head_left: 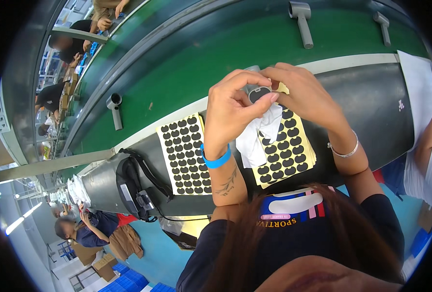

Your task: The recorder is assembling small electronic components by inserting parts and applying labels from a sheet.

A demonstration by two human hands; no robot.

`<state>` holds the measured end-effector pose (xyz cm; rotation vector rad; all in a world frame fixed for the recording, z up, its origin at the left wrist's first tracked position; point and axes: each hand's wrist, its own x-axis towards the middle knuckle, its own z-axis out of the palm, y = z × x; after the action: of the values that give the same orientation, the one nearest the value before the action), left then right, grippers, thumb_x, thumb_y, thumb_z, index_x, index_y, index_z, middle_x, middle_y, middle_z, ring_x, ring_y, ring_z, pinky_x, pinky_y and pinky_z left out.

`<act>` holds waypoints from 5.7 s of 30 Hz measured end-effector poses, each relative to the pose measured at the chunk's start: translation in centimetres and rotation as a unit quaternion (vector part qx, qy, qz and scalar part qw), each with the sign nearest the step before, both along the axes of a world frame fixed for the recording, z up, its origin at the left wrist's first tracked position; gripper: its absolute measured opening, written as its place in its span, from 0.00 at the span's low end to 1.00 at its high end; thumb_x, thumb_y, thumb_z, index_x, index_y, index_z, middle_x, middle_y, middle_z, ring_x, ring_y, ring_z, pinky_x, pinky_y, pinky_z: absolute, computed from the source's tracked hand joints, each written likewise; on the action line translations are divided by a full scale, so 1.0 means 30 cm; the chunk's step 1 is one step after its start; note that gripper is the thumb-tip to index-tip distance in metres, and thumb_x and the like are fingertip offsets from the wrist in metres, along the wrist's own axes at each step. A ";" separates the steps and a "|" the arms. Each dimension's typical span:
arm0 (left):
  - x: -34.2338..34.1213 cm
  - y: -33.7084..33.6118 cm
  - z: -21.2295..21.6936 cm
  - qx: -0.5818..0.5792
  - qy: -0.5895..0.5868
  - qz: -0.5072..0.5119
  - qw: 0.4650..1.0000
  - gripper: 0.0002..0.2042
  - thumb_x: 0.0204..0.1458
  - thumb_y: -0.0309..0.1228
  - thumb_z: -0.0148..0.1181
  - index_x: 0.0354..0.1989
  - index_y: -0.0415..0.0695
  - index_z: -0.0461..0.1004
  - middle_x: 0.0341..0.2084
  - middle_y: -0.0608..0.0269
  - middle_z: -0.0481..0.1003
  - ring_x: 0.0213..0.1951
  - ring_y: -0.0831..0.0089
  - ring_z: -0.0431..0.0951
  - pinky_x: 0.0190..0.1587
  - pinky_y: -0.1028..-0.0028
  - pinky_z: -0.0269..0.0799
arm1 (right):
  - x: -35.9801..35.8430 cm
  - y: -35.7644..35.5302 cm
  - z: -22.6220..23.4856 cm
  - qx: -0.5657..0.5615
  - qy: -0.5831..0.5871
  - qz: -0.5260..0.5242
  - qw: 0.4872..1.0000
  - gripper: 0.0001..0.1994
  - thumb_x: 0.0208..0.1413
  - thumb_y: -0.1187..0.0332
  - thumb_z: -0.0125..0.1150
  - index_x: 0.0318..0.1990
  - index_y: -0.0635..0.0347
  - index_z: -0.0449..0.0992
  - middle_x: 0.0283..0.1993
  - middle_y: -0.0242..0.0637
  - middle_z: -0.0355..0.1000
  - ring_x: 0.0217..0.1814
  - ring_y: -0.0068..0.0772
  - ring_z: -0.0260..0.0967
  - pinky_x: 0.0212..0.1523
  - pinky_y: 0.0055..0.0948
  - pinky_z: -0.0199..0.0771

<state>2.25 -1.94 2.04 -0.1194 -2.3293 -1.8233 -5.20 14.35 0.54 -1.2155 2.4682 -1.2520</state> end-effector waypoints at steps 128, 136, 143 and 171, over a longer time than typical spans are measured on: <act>-0.105 0.062 0.055 0.613 -0.071 -0.013 0.787 0.18 0.54 0.40 0.59 0.45 0.38 0.68 0.31 0.61 0.76 0.27 0.79 0.73 0.22 0.81 0.65 | 0.066 -0.007 0.171 -0.399 -0.132 -0.024 0.907 0.16 0.47 0.83 0.64 0.44 0.69 0.69 0.38 0.37 0.73 0.40 0.22 0.71 0.44 0.22 0.71; -0.095 0.092 0.048 0.613 -0.062 -0.039 0.787 0.15 0.56 0.39 0.58 0.41 0.39 0.69 0.30 0.61 0.75 0.28 0.82 0.73 0.27 0.82 0.68 | 0.053 -0.005 0.163 -0.424 -0.123 -0.015 0.897 0.14 0.47 0.83 0.63 0.42 0.69 0.68 0.37 0.40 0.73 0.40 0.22 0.71 0.45 0.22 0.72; -0.085 0.103 0.061 0.615 -0.068 -0.031 0.785 0.15 0.56 0.38 0.59 0.41 0.39 0.68 0.30 0.64 0.73 0.29 0.83 0.72 0.28 0.82 0.68 | 0.046 -0.001 0.167 -0.430 -0.139 -0.008 0.892 0.13 0.47 0.84 0.62 0.39 0.67 0.67 0.36 0.40 0.72 0.42 0.23 0.72 0.44 0.22 0.73; -0.078 0.109 0.061 0.619 -0.070 -0.028 0.781 0.14 0.56 0.37 0.59 0.41 0.39 0.68 0.32 0.62 0.74 0.34 0.78 0.76 0.39 0.78 0.75 | 0.052 0.001 0.168 -0.425 -0.156 -0.011 0.892 0.13 0.47 0.82 0.64 0.38 0.64 0.67 0.35 0.39 0.73 0.45 0.27 0.72 0.43 0.22 0.73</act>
<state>-0.08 1.32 3.85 0.1424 -0.7352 -3.0021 -3.62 14.37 5.57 -0.9699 1.7113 -2.4377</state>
